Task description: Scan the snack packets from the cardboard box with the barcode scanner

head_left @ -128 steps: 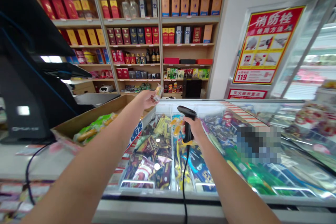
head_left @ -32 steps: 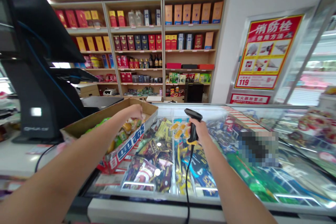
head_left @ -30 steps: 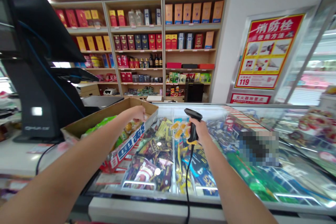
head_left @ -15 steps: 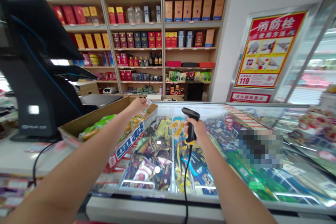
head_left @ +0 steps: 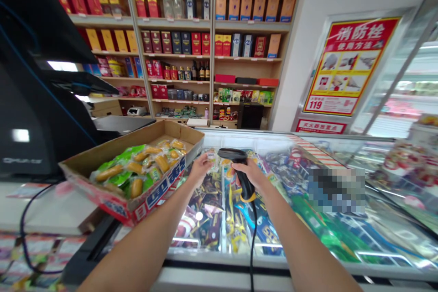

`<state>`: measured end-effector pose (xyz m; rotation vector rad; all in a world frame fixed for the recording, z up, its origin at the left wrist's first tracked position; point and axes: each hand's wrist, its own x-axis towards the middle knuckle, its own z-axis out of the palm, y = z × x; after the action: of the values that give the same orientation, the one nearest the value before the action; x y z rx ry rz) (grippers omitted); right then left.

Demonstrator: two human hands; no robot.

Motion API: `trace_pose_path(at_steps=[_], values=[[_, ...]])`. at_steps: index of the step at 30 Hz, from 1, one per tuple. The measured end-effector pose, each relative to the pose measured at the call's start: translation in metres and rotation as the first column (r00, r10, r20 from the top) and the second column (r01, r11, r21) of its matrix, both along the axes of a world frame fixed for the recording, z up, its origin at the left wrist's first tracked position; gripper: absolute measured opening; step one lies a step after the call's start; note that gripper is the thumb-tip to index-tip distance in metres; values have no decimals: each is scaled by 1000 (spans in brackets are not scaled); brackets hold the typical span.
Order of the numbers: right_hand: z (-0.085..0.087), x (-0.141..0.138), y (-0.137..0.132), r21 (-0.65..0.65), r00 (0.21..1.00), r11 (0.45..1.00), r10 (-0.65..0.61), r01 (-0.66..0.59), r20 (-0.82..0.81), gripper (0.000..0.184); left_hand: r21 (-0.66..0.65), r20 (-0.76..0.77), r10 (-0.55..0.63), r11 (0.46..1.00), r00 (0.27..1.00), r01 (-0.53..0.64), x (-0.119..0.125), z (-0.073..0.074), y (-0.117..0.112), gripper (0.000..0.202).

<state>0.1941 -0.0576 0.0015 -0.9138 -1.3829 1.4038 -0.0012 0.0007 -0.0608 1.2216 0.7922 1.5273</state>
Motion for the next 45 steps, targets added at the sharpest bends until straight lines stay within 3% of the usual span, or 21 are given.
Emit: trace_pose_path(at_steps=[21,25,29,33,37,41,45], values=[[-9,-7,3,15,991,1000,5,-7,136,24,-23,40,-29,999,999,30,2,3,0,47],[-8,-4,4,5,992,998,-60,60,109,24,-75,80,1,997,997,5,3,0,3,51],[-3,8,13,-39,967,968,-249,247,-47,20,-185,97,135,976,986,-115,5,-2,11,47],[7,25,22,-114,855,889,-458,444,-244,15,-142,-6,147,979,989,-146,16,6,22,38],[13,35,24,-133,785,844,-533,519,-316,13,-50,-157,179,981,971,-189,40,19,42,26],[13,36,24,-146,779,845,-532,514,-332,14,-51,-448,290,936,846,-348,65,29,63,29],[14,34,23,-151,779,855,-516,497,-357,15,-25,-588,290,927,755,-375,74,37,68,38]])
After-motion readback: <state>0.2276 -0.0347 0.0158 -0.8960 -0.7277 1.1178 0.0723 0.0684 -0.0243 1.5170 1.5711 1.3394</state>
